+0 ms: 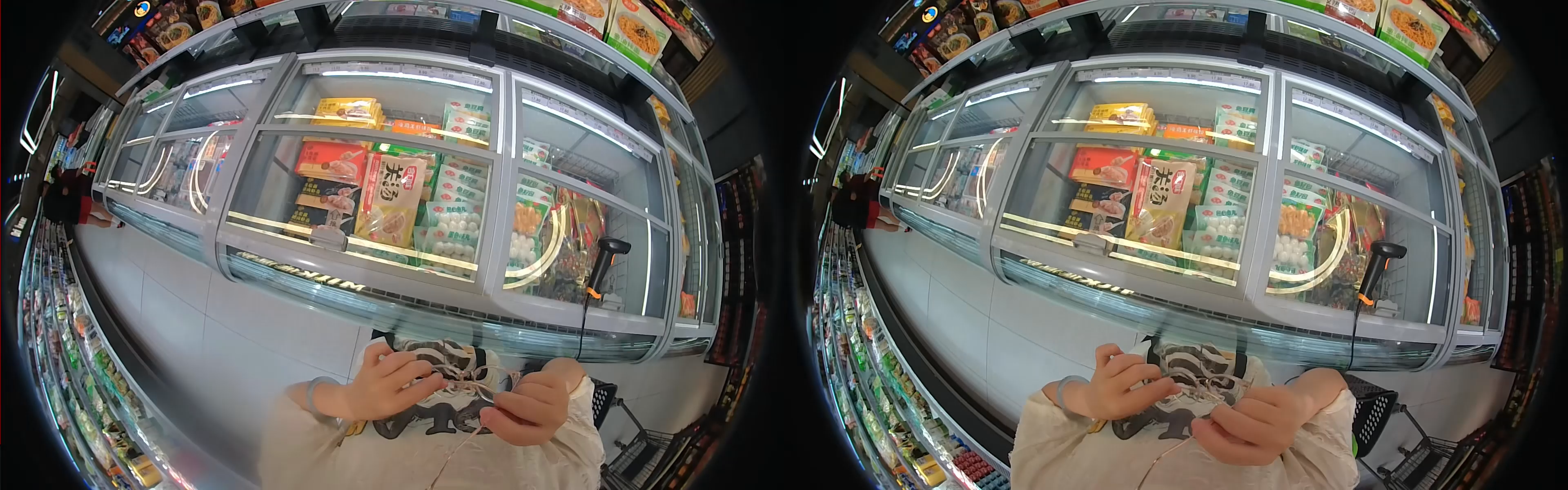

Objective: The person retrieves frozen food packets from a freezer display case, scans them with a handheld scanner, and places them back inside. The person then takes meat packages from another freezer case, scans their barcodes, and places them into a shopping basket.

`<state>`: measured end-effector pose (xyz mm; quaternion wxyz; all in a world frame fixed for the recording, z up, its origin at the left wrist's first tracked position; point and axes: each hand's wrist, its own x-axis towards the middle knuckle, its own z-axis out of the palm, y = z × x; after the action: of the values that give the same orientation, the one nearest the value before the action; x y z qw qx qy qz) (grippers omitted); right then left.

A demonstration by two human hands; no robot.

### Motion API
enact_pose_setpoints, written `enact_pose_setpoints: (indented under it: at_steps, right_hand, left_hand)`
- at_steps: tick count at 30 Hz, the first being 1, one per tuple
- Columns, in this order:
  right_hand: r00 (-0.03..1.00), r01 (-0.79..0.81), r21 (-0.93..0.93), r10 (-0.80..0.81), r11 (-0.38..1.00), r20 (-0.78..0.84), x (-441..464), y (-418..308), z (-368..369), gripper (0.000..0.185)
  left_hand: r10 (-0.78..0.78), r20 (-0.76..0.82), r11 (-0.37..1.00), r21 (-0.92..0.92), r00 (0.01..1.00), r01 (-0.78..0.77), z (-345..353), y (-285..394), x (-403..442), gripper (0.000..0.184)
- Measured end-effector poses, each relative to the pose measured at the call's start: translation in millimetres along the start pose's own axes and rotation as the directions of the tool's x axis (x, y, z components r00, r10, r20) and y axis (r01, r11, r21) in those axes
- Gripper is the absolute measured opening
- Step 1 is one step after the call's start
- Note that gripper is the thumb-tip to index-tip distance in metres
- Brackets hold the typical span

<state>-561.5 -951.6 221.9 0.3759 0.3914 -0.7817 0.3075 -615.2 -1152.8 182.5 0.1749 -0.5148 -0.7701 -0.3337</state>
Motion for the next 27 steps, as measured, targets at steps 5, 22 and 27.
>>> enact_pose_setpoints:
  at_steps: [5, 22, 27]
  right_hand:
    - [0.999, 0.045, 0.143, -0.043, 0.989, -0.022, -1, 4, -11, 0.014]
    - [0.973, -0.089, 0.216, 0.131, 0.972, -0.188, -18, -10, -29, 0.012]
    - [0.911, 0.029, 0.378, 0.131, 0.925, -0.392, -6, -6, -24, 0.011]
  left_hand:
    - [0.03, -0.025, 0.999, -0.017, 0.999, -0.03, -6, -1, 4, 0.029]
    - [0.075, 0.121, 0.781, -0.624, 0.99, 0.017, -43, -23, 4, 0.021]
    - [0.146, -0.001, 0.649, -0.754, 0.989, -0.097, -90, -30, 24, 0.007]
